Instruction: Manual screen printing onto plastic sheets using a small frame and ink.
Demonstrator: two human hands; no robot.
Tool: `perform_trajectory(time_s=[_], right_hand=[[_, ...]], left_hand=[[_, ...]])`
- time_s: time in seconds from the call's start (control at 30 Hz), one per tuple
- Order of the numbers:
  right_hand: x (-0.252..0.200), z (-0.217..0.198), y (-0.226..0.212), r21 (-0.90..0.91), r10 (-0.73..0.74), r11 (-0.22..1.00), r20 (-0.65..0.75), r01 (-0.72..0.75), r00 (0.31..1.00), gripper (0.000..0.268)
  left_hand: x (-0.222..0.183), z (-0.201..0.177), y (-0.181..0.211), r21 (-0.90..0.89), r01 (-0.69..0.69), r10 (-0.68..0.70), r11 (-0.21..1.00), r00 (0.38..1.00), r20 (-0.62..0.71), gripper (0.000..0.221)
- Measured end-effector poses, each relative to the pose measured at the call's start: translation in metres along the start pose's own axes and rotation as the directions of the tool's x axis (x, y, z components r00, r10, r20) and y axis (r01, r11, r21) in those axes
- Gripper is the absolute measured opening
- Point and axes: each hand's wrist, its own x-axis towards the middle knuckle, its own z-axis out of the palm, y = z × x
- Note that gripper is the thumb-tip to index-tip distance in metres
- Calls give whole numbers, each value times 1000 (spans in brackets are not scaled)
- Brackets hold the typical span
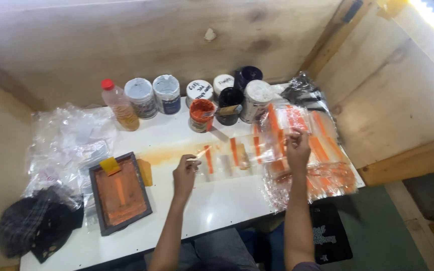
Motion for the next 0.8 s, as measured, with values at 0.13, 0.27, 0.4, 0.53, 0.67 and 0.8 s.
perform_trajectory(time_s=[0.13, 0.27, 0.4, 0.53, 0.67, 0.8], right_hand=[[48, -55, 54, -137, -13, 991, -31, 9, 999, 39], [85, -109, 97, -148, 47, 988, 2, -47, 999, 39], [113, -160, 111, -337, 113, 935, -13, -110, 994, 38], [130, -184, 115, -381, 185, 908, -9, -175, 983, 40], [145, -194, 139, -448, 233, 867, -21, -218, 972, 40], [152, -188, 161, -474, 312, 832, -28, -287, 950, 40]], left_hand=[[5, 62, 5, -70, -28, 32, 997, 998, 51, 20], [10, 128, 9, -149, -67, 87, 987, 988, 129, 23], [6, 186, 11, -241, -58, 110, 969, 972, 210, 31], [-5, 221, 21, -224, -60, 108, 973, 972, 209, 36], [-17, 237, 34, -219, -87, 133, 972, 970, 206, 38], [-19, 253, 20, -175, -110, 144, 978, 971, 192, 41]])
